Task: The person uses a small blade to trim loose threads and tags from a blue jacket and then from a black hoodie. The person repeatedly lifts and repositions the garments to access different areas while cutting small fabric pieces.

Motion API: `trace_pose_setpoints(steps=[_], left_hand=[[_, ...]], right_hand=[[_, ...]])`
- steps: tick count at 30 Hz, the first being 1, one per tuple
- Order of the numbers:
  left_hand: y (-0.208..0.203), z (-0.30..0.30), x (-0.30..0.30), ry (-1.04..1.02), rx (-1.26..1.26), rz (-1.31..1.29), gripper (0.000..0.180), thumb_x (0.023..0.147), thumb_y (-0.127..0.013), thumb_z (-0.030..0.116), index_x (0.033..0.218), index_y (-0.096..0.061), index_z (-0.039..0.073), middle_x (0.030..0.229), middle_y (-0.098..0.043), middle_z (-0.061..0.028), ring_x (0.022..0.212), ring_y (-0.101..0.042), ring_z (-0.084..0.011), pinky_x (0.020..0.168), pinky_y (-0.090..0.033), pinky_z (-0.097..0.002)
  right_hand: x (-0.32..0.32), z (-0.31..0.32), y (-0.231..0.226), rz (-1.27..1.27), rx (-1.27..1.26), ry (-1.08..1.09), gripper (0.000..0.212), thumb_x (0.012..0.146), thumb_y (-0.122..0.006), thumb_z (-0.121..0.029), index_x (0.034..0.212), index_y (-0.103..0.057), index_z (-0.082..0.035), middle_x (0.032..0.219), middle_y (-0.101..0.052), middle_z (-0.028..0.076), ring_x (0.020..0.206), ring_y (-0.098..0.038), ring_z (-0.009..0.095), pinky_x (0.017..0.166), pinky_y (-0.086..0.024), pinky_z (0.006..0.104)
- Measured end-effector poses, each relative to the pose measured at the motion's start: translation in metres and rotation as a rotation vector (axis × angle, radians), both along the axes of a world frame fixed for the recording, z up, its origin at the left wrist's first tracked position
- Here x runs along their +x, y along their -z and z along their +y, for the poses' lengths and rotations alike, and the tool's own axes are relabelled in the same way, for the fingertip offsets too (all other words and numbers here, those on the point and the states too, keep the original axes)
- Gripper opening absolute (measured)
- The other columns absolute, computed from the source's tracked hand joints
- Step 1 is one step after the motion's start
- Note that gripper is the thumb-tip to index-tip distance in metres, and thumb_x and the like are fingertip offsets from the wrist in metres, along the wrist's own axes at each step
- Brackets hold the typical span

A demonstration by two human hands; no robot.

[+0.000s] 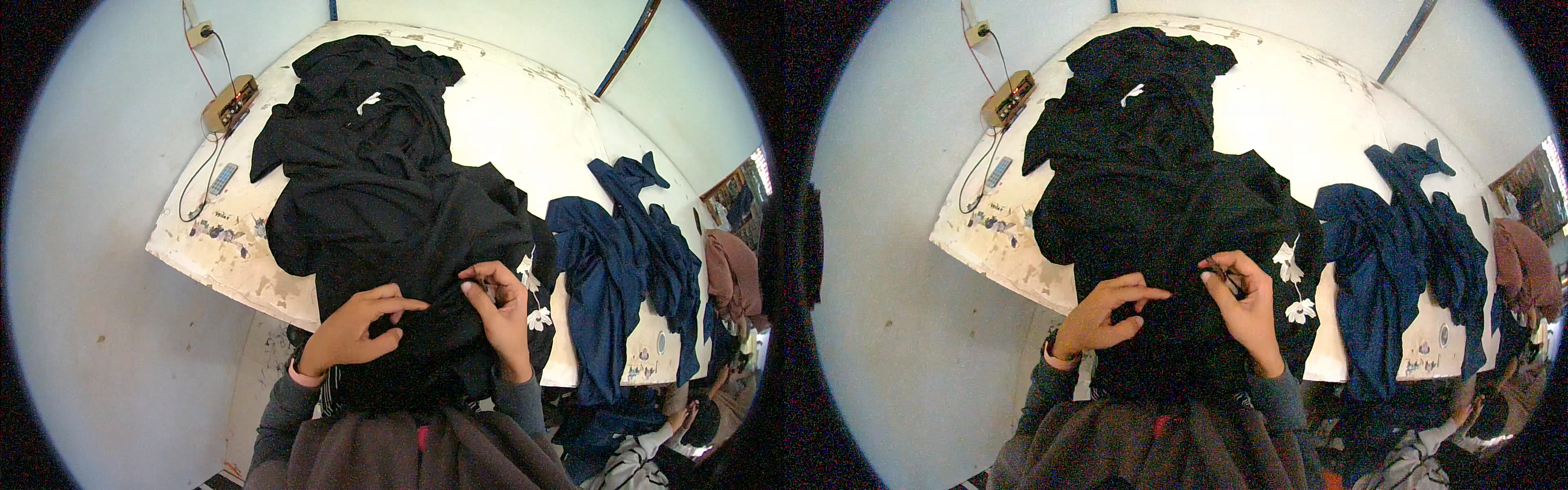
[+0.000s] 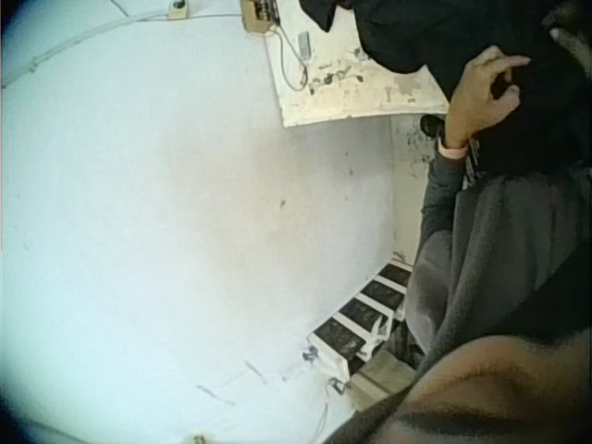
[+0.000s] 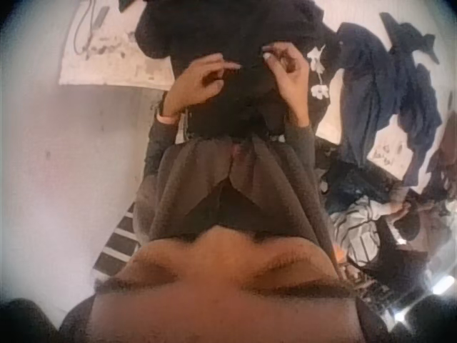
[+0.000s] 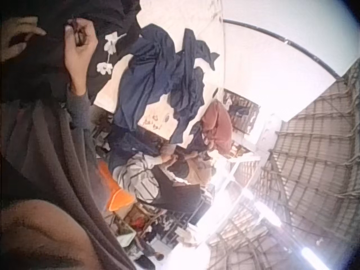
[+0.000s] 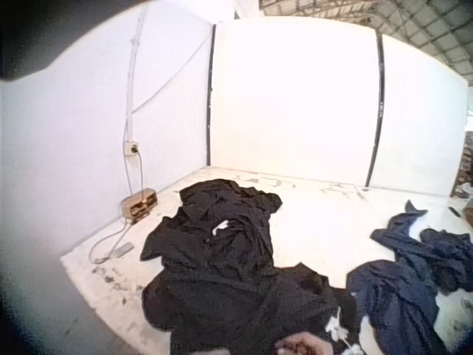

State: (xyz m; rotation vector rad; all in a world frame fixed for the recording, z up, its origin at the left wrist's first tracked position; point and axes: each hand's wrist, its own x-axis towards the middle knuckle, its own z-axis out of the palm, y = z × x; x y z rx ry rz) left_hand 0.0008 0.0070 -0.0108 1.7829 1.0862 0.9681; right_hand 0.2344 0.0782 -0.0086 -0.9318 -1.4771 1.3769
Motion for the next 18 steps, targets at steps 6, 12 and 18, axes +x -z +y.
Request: trace_pose_setpoints(steps=[6, 12, 18], left_hand=[[0.018, -0.001, 0.009, -0.014, -0.02, -0.557, 0.027, 0.086, -0.076, 0.009, 0.112, -0.073, 0.004, 0.114, -0.061, -0.0058, 0.109, -0.056, -0.0182, 0.1, -0.04, -0.0342], [-0.001, -0.008, 0.018, -0.27, -0.184, -0.833, 0.024, 0.091, -0.074, 0.01, 0.114, -0.074, 0.002, 0.144, -0.054, -0.0125, 0.13, -0.05, -0.0214, 0.112, -0.035, -0.0357], [-0.002, -0.012, 0.02, -0.415, -0.134, -0.625, 0.034, 0.096, -0.068, 0.01, 0.127, -0.066, -0.004, 0.138, -0.056, -0.0102, 0.127, -0.05, -0.0186, 0.11, -0.035, -0.0329]], right_hand=[[-0.02, 0.01, 0.008, -0.031, -0.07, -0.059, 0.025, 0.084, -0.079, 0.001, 0.102, -0.062, -0.004, 0.096, -0.064, -0.001, 0.093, -0.06, 0.008, 0.085, -0.046, 0.0228], [-0.025, -0.001, 0.031, -0.126, -0.026, -0.054, 0.031, 0.083, -0.082, -0.008, 0.107, -0.061, -0.006, 0.096, -0.059, -0.001, 0.089, -0.056, 0.007, 0.076, -0.047, 0.0233], [-0.013, -0.007, -0.007, -0.078, 0.094, 0.097, 0.035, 0.085, -0.077, -0.006, 0.116, -0.062, -0.004, 0.1, -0.064, 0.002, 0.085, -0.059, 0.009, 0.076, -0.048, 0.0241]])
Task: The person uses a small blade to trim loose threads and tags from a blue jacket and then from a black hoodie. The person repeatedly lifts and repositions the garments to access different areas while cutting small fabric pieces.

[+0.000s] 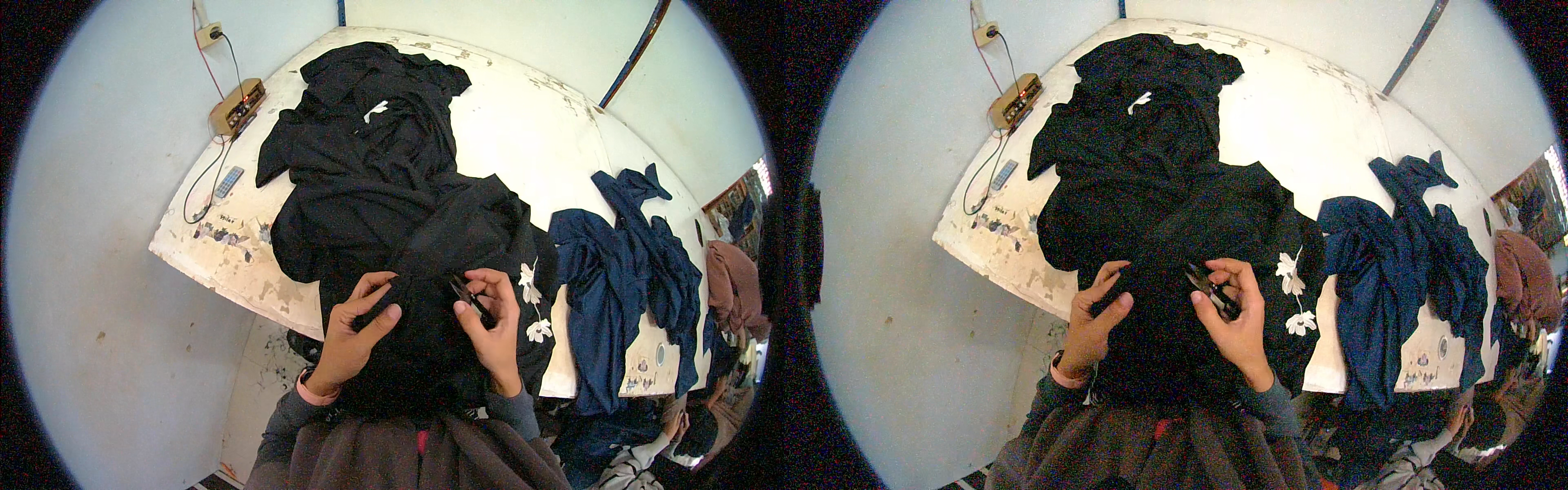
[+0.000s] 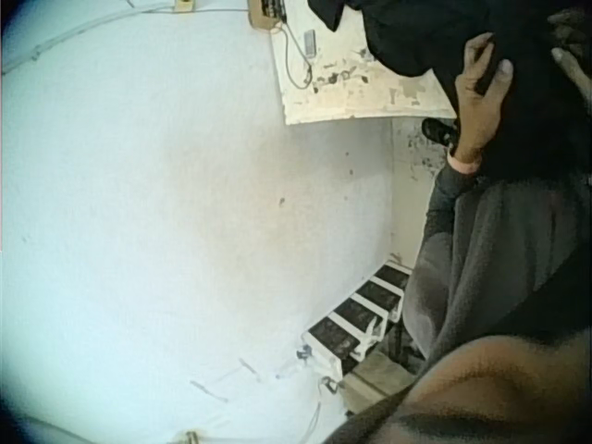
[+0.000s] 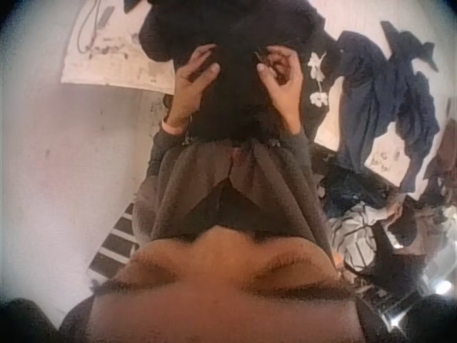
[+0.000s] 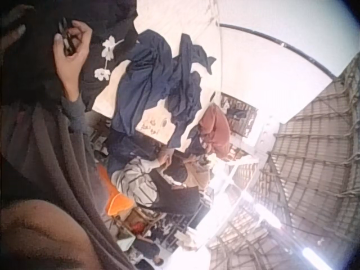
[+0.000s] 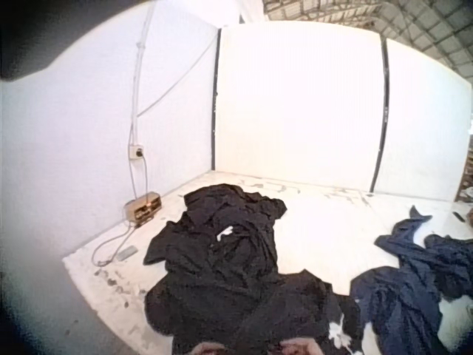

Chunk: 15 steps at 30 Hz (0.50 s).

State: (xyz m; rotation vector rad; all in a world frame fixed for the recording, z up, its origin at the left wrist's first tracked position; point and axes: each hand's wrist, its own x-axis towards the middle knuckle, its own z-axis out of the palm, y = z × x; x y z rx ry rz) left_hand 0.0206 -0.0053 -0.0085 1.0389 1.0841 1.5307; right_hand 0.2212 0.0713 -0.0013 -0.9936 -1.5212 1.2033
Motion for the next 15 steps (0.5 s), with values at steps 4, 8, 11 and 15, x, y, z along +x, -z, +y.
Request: trace_pose_setpoints(steps=[4, 8, 11, 15], left_hand=[[0.001, 0.001, 0.008, -0.022, 0.01, -0.034, 0.036, 0.097, -0.066, 0.01, 0.13, -0.064, -0.005, 0.136, -0.056, -0.0091, 0.127, -0.049, -0.0187, 0.11, -0.034, -0.0329], [0.006, 0.003, 0.011, -0.044, 0.104, 0.13, 0.031, 0.096, -0.066, 0.007, 0.126, -0.066, -0.004, 0.135, -0.056, -0.0098, 0.124, -0.052, -0.0198, 0.107, -0.037, -0.0311], [0.01, 0.005, 0.014, -0.102, 0.196, 0.273, 0.027, 0.094, -0.066, 0.002, 0.121, -0.069, -0.001, 0.132, -0.057, -0.0101, 0.107, -0.056, -0.0163, 0.095, -0.042, -0.0285], [0.01, 0.005, 0.014, -0.135, 0.295, 0.529, 0.03, 0.087, -0.066, -0.008, 0.115, -0.072, 0.001, 0.128, -0.058, -0.0102, 0.079, -0.049, -0.0115, 0.073, -0.042, -0.0267]], right_hand=[[0.0, -0.001, -0.005, -0.14, 0.422, 0.028, 0.029, 0.079, -0.082, -0.011, 0.105, -0.07, -0.004, 0.094, -0.074, 0.01, 0.072, -0.065, 0.016, 0.067, -0.047, 0.0279], [-0.006, -0.005, -0.015, -0.242, 0.559, 0.014, 0.03, 0.076, -0.085, -0.015, 0.103, -0.073, -0.008, 0.088, -0.073, 0.003, 0.07, -0.065, 0.018, 0.057, -0.039, 0.0302], [-0.008, -0.008, -0.019, -0.207, 0.474, 0.011, 0.029, 0.077, -0.083, -0.012, 0.104, -0.073, -0.008, 0.084, -0.071, 0.003, 0.064, -0.061, 0.019, 0.056, -0.039, 0.0298], [-0.018, -0.004, -0.031, -0.128, 0.562, 0.014, 0.034, 0.071, -0.081, -0.008, 0.104, -0.075, -0.011, 0.075, -0.064, 0.001, 0.056, -0.054, 0.017, 0.054, -0.035, 0.0299]])
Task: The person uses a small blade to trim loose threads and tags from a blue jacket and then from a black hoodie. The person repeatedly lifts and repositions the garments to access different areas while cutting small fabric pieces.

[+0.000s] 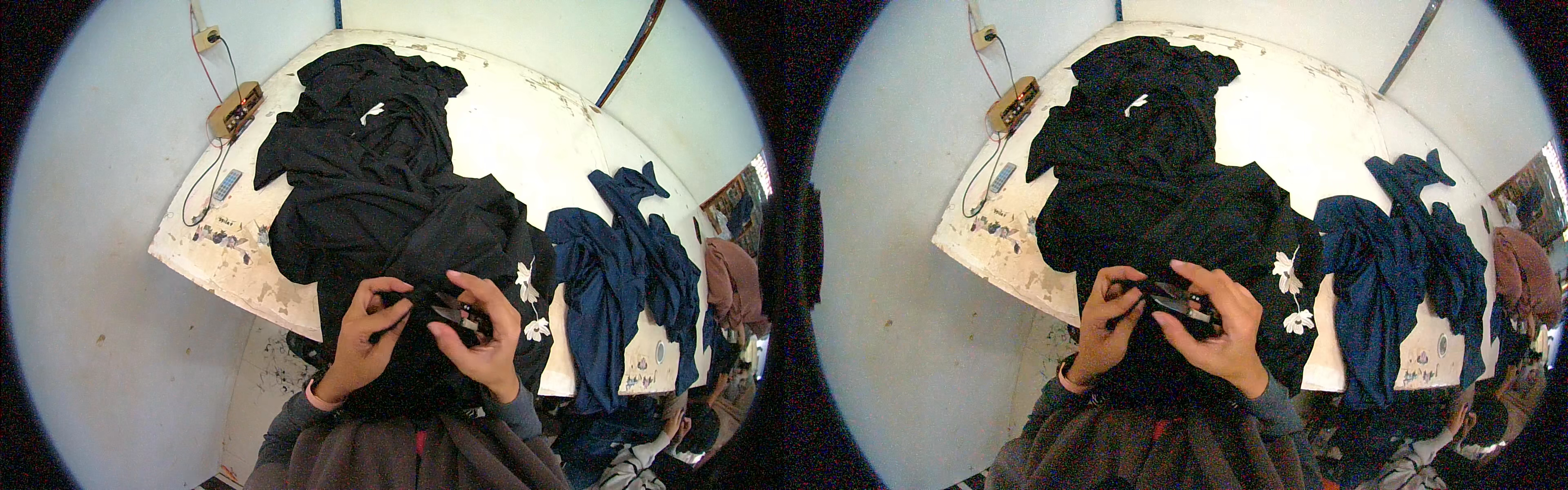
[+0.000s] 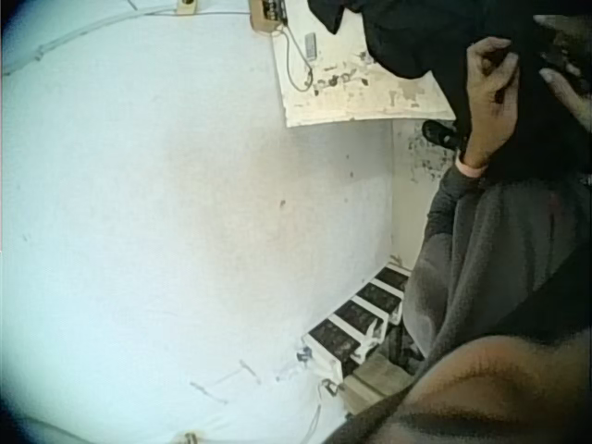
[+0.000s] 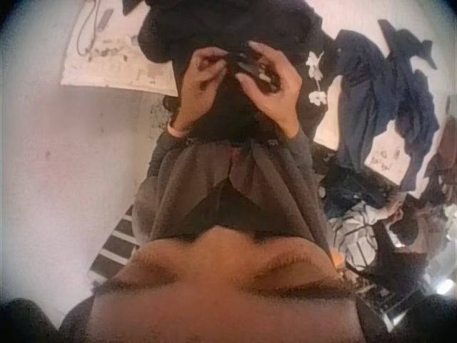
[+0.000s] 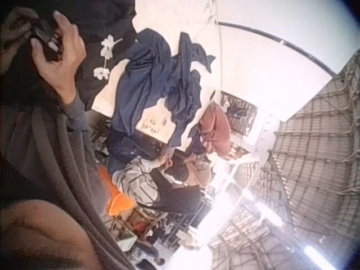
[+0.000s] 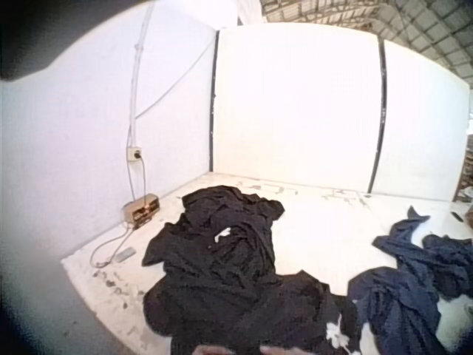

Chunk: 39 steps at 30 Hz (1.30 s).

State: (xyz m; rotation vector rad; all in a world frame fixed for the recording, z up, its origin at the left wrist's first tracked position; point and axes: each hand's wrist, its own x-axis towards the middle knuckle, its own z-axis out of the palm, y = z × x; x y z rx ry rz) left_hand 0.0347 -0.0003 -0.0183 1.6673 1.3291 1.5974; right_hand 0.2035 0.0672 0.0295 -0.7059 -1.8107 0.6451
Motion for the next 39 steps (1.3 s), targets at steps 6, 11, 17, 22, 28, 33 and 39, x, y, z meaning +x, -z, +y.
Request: trace_pose_setpoints(steps=[6, 11, 17, 22, 28, 33, 39], left_hand=[[0.002, 0.003, 0.0, -0.023, 0.095, 0.164, 0.033, 0.082, -0.066, -0.013, 0.111, -0.074, 0.001, 0.13, -0.059, -0.0105, 0.067, -0.046, -0.0115, 0.061, -0.041, -0.0258], [0.001, 0.007, -0.002, -0.079, 0.07, 0.142, 0.029, 0.085, -0.065, -0.013, 0.11, -0.071, -0.001, 0.132, -0.058, -0.0114, 0.068, -0.047, -0.0114, 0.065, -0.043, -0.0253], [-0.005, 0.001, -0.009, 0.008, -0.13, -0.129, 0.005, 0.095, -0.061, -0.002, 0.1, -0.062, -0.003, 0.135, -0.054, -0.0108, 0.108, -0.054, -0.0154, 0.095, -0.041, -0.0282], [-0.005, -0.002, -0.006, 0.128, -0.159, -0.263, 0.017, 0.098, -0.061, 0.003, 0.113, -0.065, -0.005, 0.14, -0.051, -0.011, 0.117, -0.049, -0.0152, 0.101, -0.037, -0.0289], [-0.006, -0.009, -0.001, 0.24, -0.328, -0.641, 0.029, 0.1, -0.061, 0.007, 0.129, -0.063, 0.0, 0.148, -0.046, -0.0092, 0.137, -0.041, -0.019, 0.115, -0.028, -0.0323], [-0.012, -0.017, 0.004, 0.348, -0.44, -0.92, 0.04, 0.1, -0.06, 0.006, 0.14, -0.059, 0.002, 0.151, -0.044, -0.0081, 0.141, -0.038, -0.0162, 0.116, -0.027, -0.0313], [-0.031, -0.02, 0.004, 0.234, -0.776, -1.145, 0.044, 0.099, -0.06, 0.004, 0.143, -0.055, 0.001, 0.151, -0.048, -0.0106, 0.129, -0.054, -0.0171, 0.112, -0.038, -0.0324]], right_hand=[[0.009, 0.008, 0.015, -0.223, 0.219, -0.03, 0.031, 0.064, -0.075, -0.004, 0.094, -0.076, -0.014, 0.066, -0.058, 0.001, 0.054, -0.053, 0.018, 0.053, -0.033, 0.0301], [0.012, -0.006, 0.016, 0.057, -0.257, -0.333, 0.018, 0.07, -0.078, -0.003, 0.086, -0.072, -0.01, 0.075, -0.068, 0.002, 0.062, -0.061, 0.02, 0.058, -0.042, 0.0299], [0.023, -0.007, 0.005, 0.012, -0.14, -0.391, 0.024, 0.072, -0.087, -0.014, 0.09, -0.071, -0.007, 0.088, -0.075, 0.007, 0.073, -0.069, 0.022, 0.063, -0.046, 0.0316], [0.019, -0.005, 0.004, -0.156, 0.129, 0.016, 0.033, 0.073, -0.087, -0.019, 0.101, -0.072, -0.008, 0.091, -0.075, 0.007, 0.072, -0.069, 0.02, 0.06, -0.04, 0.0313], [0.014, -0.007, 0.001, -0.225, 0.231, 0.094, 0.027, 0.077, -0.084, -0.015, 0.101, -0.073, -0.008, 0.088, -0.075, 0.006, 0.065, -0.067, 0.018, 0.055, -0.037, 0.0317], [0.007, -0.008, 0.002, -0.214, 0.209, 0.074, 0.025, 0.077, -0.083, -0.014, 0.1, -0.073, -0.008, 0.088, -0.075, 0.005, 0.063, -0.066, 0.017, 0.054, -0.036, 0.0312], [0.008, -0.007, 0.01, -0.22, 0.203, 0.085, 0.027, 0.077, -0.084, -0.014, 0.101, -0.072, -0.008, 0.09, -0.075, 0.005, 0.064, -0.067, 0.018, 0.056, -0.039, 0.0306]])
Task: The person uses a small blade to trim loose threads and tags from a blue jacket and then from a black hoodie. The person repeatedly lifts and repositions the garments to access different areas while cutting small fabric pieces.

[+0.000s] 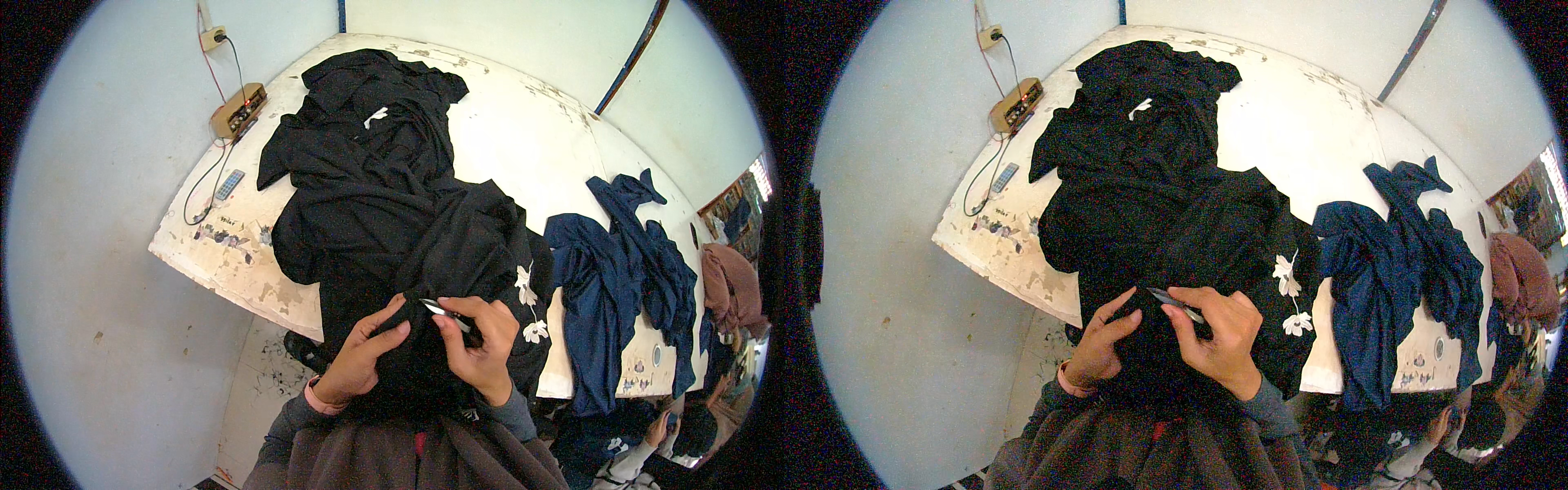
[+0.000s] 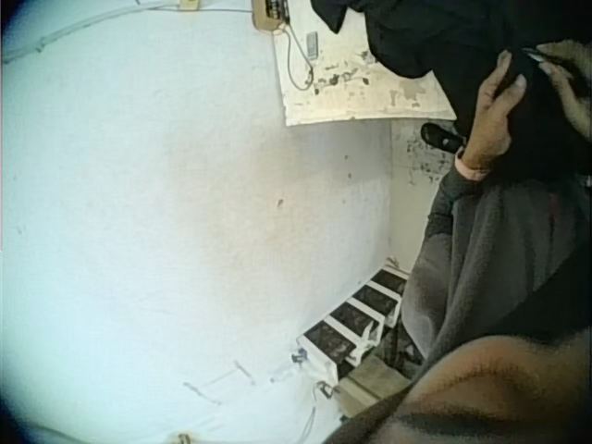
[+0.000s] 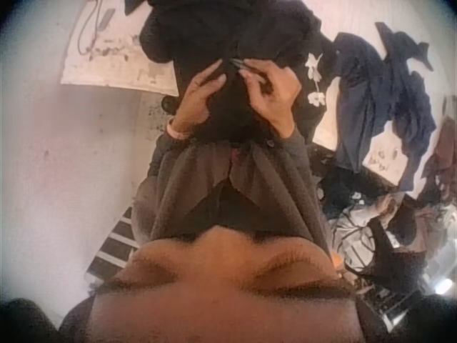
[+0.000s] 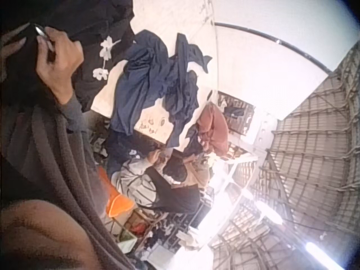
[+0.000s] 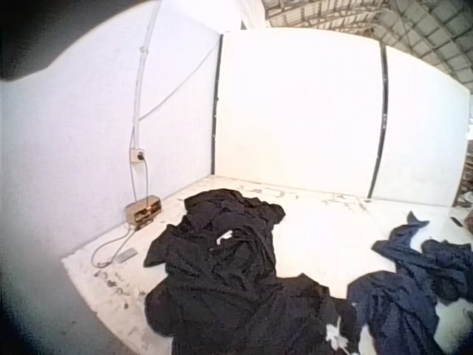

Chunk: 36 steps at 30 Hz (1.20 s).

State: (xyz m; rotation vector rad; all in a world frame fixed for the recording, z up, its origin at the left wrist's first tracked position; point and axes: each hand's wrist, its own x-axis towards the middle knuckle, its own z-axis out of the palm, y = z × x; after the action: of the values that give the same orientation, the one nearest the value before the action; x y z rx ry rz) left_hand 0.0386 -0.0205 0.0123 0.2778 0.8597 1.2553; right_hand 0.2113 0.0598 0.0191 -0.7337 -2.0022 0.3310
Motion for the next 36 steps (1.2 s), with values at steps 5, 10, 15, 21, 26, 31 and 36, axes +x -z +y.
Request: trace_pose_setpoints(steps=[5, 10, 15, 21, 26, 31, 36], left_hand=[[0.023, -0.002, -0.018, -0.117, 0.333, 0.165, 0.053, 0.089, -0.064, -0.001, 0.142, -0.055, 0.002, 0.143, -0.057, -0.0114, 0.124, -0.059, -0.0192, 0.108, -0.043, -0.0315], [0.014, 0.016, -0.052, -0.112, 0.304, 0.548, 0.056, 0.074, -0.053, 0.0, 0.13, -0.056, 0.003, 0.137, -0.061, -0.0094, 0.119, -0.059, -0.0201, 0.102, -0.046, -0.0298], [0.018, 0.003, -0.076, -0.237, 0.201, 0.555, 0.047, 0.08, -0.053, -0.001, 0.127, -0.058, 0.005, 0.116, -0.061, -0.0032, 0.105, -0.056, -0.0141, 0.099, -0.042, -0.0275], [0.035, -0.015, -0.086, -0.272, 0.14, 0.736, 0.055, 0.082, -0.052, 0.0, 0.137, -0.05, 0.005, 0.129, -0.056, -0.0064, 0.117, -0.053, -0.017, 0.105, -0.038, -0.0282], [0.054, -0.044, -0.083, -0.382, 0.151, 0.915, 0.063, 0.085, -0.059, 0.003, 0.145, -0.04, 0.004, 0.141, -0.047, -0.0131, 0.13, -0.047, -0.0211, 0.111, -0.034, -0.0321], [0.081, -0.07, -0.069, -0.626, 0.06, 1.478, 0.06, 0.088, -0.069, 0.006, 0.142, -0.043, 0.004, 0.134, -0.051, -0.018, 0.119, -0.055, -0.025, 0.104, -0.043, -0.0356], [0.047, -0.055, -0.053, -0.42, 0.437, 1.803, 0.039, 0.086, -0.077, 0.012, 0.122, -0.065, 0.008, 0.114, -0.067, -0.0127, 0.107, -0.064, -0.0319, 0.094, -0.049, -0.0379]], right_hand=[[-0.006, -0.009, -0.003, 0.144, -0.366, 0.026, 0.04, 0.076, -0.084, -0.007, 0.111, -0.066, 0.0, 0.095, -0.07, 0.006, 0.083, -0.065, 0.013, 0.073, -0.051, 0.026], [0.003, 0.009, 0.043, 0.163, -0.887, -0.055, 0.044, 0.08, -0.086, -0.016, 0.117, -0.064, -0.003, 0.106, -0.069, 0.006, 0.095, -0.066, 0.013, 0.078, -0.054, 0.0259], [-0.017, 0.008, 0.05, 0.296, -1.099, -0.175, 0.052, 0.083, -0.086, -0.022, 0.126, -0.061, -0.004, 0.111, -0.068, 0.008, 0.104, -0.062, 0.011, 0.08, -0.051, 0.0247], [-0.042, 0.009, 0.079, 0.257, -1.1, -0.296, 0.044, 0.086, -0.083, -0.019, 0.122, -0.064, -0.002, 0.104, -0.068, 0.005, 0.098, -0.061, 0.009, 0.082, -0.048, 0.0236], [-0.052, 0.004, 0.08, 0.358, -1.149, -0.323, 0.02, 0.092, -0.075, -0.013, 0.106, -0.064, -0.003, 0.092, -0.065, -0.002, 0.088, -0.057, 0.005, 0.079, -0.045, 0.0205], [-0.06, -0.005, 0.072, 0.46, -1.258, -0.321, 0.011, 0.097, -0.069, -0.009, 0.097, -0.058, -0.008, 0.083, -0.057, -0.007, 0.077, -0.048, 0.001, 0.067, -0.037, 0.0203], [-0.052, -0.005, 0.082, 0.504, -1.294, -0.298, 0.009, 0.1, -0.064, -0.011, 0.099, -0.055, -0.012, 0.07, -0.044, -0.011, 0.057, -0.034, -0.001, 0.05, -0.024, 0.0208]])
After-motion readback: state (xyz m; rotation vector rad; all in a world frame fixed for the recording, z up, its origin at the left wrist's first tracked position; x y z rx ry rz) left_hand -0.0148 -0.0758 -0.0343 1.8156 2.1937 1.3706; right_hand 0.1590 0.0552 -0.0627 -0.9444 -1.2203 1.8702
